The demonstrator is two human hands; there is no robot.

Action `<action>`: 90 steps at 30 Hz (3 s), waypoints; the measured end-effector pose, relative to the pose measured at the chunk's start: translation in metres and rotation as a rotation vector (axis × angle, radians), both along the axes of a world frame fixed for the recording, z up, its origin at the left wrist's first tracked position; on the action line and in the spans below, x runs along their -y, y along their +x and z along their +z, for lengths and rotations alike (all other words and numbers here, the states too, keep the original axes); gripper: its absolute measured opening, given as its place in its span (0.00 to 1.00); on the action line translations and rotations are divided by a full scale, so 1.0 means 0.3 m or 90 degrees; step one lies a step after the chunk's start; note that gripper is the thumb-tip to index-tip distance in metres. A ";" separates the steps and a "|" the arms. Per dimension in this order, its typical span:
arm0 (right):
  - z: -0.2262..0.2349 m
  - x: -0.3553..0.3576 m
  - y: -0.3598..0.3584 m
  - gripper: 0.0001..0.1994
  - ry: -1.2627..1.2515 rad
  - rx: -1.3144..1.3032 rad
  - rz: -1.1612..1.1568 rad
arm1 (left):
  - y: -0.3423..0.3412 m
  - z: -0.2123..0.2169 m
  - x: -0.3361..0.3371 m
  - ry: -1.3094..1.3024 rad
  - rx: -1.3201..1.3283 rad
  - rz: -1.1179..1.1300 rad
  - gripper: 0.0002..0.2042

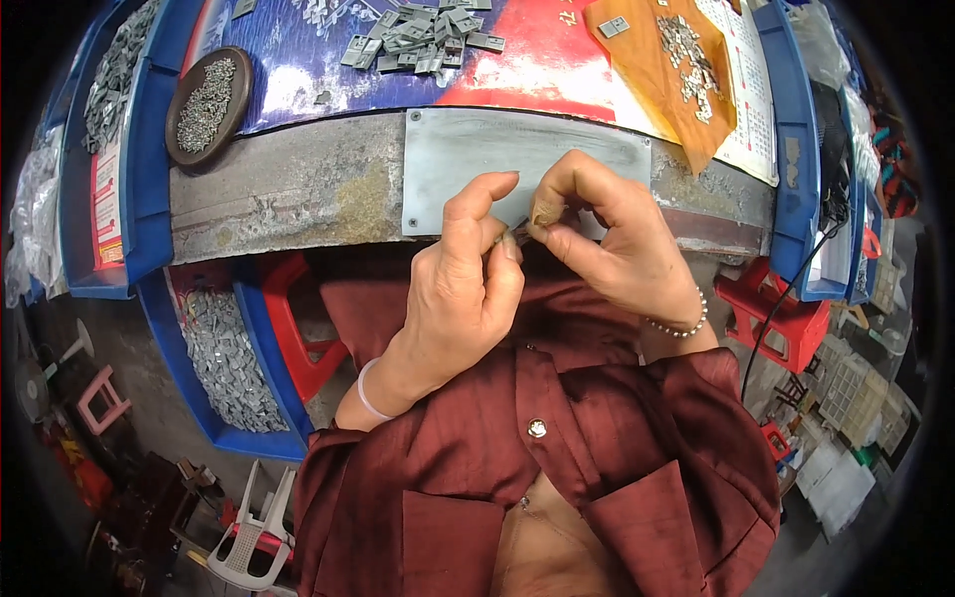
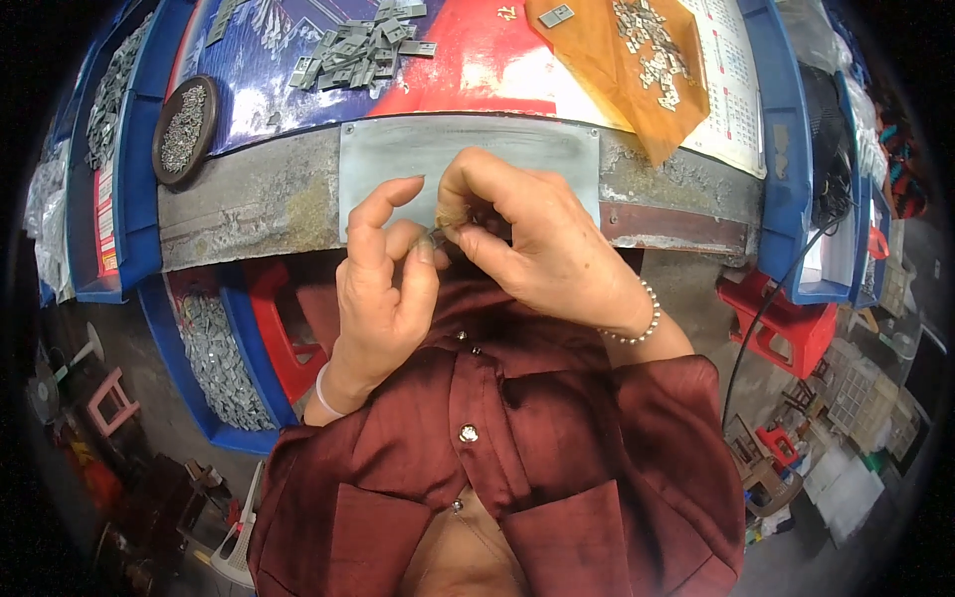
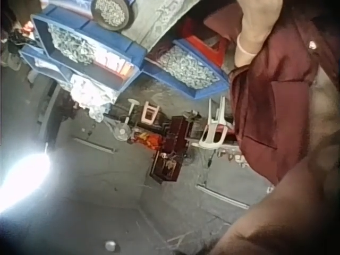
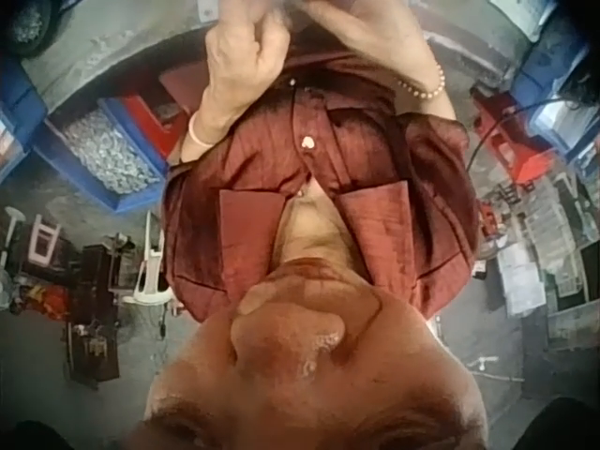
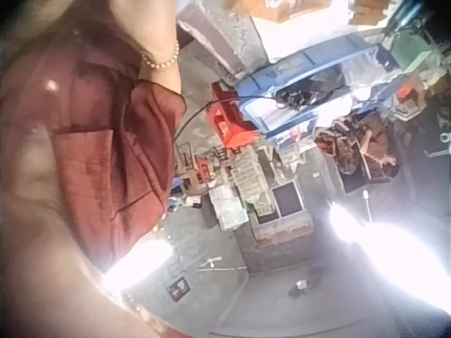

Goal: Assembling small metal hardware components by hand at an industrial workstation.

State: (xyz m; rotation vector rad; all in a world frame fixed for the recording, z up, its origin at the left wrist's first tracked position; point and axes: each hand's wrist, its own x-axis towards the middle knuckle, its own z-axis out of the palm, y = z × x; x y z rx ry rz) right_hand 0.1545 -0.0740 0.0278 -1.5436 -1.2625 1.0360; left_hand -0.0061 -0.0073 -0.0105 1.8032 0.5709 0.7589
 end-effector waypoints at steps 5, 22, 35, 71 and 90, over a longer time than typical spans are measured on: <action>0.009 -0.032 0.002 0.09 0.013 0.033 0.032 | -0.003 -0.005 -0.005 0.000 0.013 0.020 0.23; -0.020 -0.030 -0.038 0.09 -0.003 -0.204 -0.073 | -0.022 0.002 -0.009 0.020 0.058 0.020 0.19; -0.058 -0.047 -0.048 0.07 -0.055 -0.413 -0.018 | -0.045 0.013 -0.001 0.047 -0.058 0.105 0.03; -0.035 -0.031 -0.056 0.09 -0.075 -0.493 -0.095 | -0.016 0.048 -0.014 -0.332 0.058 -0.022 0.20; -0.022 -0.031 -0.060 0.10 -0.040 -0.430 -0.124 | -0.015 0.058 -0.018 -0.345 0.060 -0.019 0.20</action>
